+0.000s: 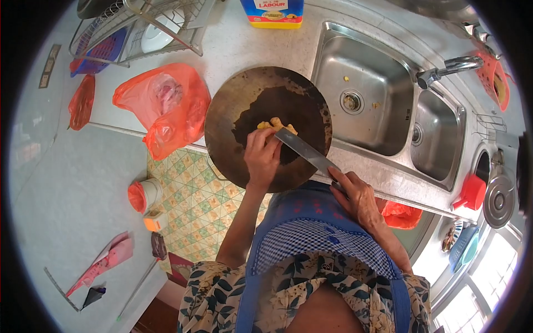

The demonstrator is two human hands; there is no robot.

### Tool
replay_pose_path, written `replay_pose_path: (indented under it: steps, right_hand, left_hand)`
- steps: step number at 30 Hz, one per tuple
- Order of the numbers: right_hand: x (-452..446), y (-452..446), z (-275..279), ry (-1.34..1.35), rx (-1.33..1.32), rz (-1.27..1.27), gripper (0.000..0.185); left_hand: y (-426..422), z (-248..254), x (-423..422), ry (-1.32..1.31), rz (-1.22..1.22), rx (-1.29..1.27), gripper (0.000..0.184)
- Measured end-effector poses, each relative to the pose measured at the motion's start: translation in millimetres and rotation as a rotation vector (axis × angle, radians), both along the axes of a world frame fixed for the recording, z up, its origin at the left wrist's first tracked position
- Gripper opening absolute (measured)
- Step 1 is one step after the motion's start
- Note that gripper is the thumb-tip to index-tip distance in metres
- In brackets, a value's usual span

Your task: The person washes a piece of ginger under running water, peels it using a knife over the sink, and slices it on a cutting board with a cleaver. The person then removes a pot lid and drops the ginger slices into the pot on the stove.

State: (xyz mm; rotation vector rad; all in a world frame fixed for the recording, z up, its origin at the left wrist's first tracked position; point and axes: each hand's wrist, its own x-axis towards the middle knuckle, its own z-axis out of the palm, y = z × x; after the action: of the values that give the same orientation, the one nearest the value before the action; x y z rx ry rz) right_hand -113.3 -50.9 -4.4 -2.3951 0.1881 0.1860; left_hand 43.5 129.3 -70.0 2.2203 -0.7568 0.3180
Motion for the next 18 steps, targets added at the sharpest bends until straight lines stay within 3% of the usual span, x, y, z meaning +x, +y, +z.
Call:
replay_pose_path:
  steps: [18]
  right_hand:
    - [4, 6, 8, 0.049, 0.022, -0.037, 0.045]
  left_hand:
    - [-6, 9, 4, 0.08, -0.009, 0.057, 0.018]
